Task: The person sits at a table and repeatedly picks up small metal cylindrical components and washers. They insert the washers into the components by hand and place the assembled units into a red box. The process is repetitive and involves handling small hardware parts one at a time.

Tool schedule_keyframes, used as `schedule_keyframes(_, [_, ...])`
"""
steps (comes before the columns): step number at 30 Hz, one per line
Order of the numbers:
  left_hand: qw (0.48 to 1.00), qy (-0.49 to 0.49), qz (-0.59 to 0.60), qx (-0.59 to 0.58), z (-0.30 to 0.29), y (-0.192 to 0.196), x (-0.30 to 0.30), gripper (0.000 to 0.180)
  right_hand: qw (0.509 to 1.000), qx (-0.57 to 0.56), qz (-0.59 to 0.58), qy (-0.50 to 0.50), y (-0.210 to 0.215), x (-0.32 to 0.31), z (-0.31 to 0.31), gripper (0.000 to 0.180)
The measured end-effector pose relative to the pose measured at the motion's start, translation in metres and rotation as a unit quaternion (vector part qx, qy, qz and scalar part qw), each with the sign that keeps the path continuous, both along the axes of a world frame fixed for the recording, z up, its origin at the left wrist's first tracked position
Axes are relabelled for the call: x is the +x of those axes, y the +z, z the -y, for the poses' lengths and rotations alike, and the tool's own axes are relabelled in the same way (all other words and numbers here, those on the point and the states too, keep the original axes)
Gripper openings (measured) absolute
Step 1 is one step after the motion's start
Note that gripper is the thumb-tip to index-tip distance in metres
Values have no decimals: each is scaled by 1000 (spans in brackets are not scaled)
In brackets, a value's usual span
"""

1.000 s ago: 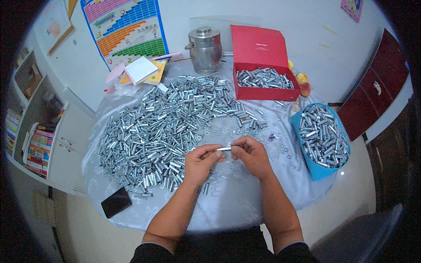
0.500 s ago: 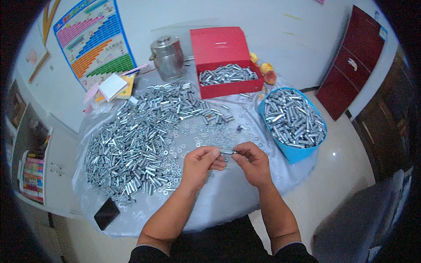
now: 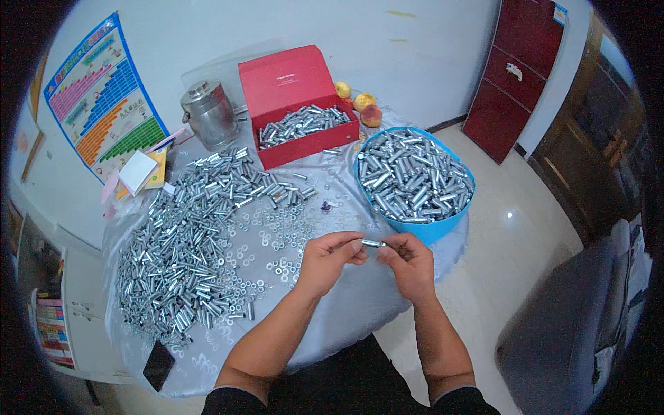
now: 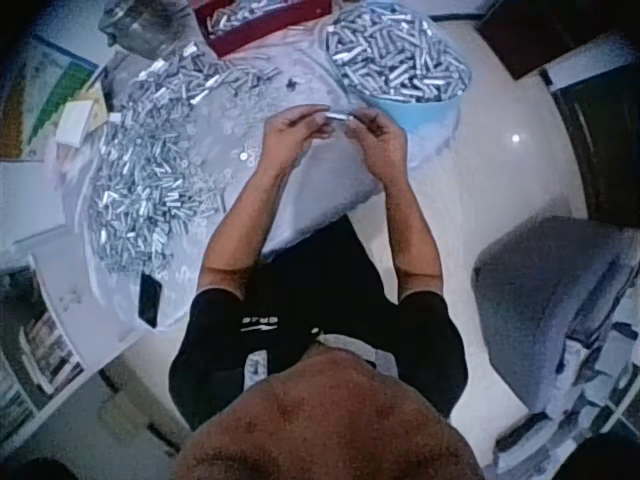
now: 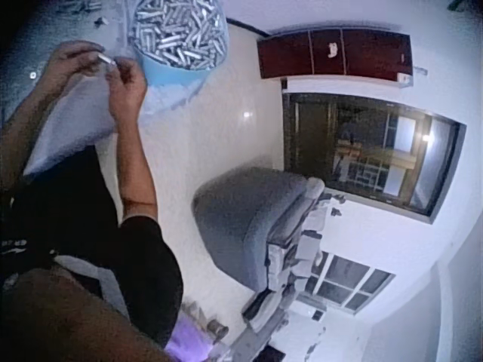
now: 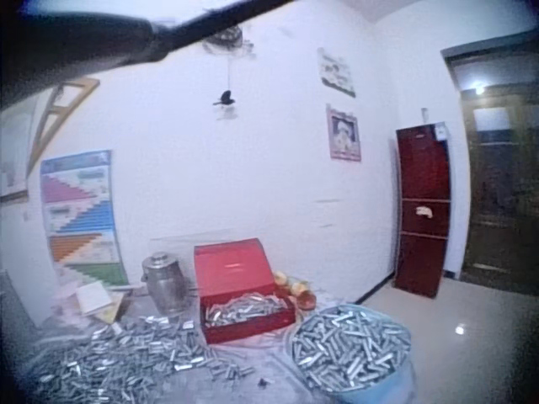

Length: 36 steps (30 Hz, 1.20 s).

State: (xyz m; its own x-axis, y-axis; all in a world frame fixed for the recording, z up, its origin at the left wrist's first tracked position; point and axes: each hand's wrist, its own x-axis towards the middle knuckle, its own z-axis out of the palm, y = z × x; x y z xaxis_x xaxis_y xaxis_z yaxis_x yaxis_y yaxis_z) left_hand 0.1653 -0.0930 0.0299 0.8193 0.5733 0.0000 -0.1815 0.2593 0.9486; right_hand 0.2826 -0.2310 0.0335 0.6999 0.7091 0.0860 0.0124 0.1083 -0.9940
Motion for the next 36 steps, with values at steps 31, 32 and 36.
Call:
schedule_keyframes(31, [999, 45, 9, -23, 11, -18, 66, 22, 857, -77, 455, -229, 12, 42, -8, 26])
schedule_keyframes(32, [999, 46, 15, -12, 12, -20, 69, 21, 858, -74, 453, -230, 11, 41, -8, 26])
schedule_keyframes(36, [995, 81, 56, 31, 15, -24, 76, 19, 862, -70, 447, -230, 12, 40, -10, 26])
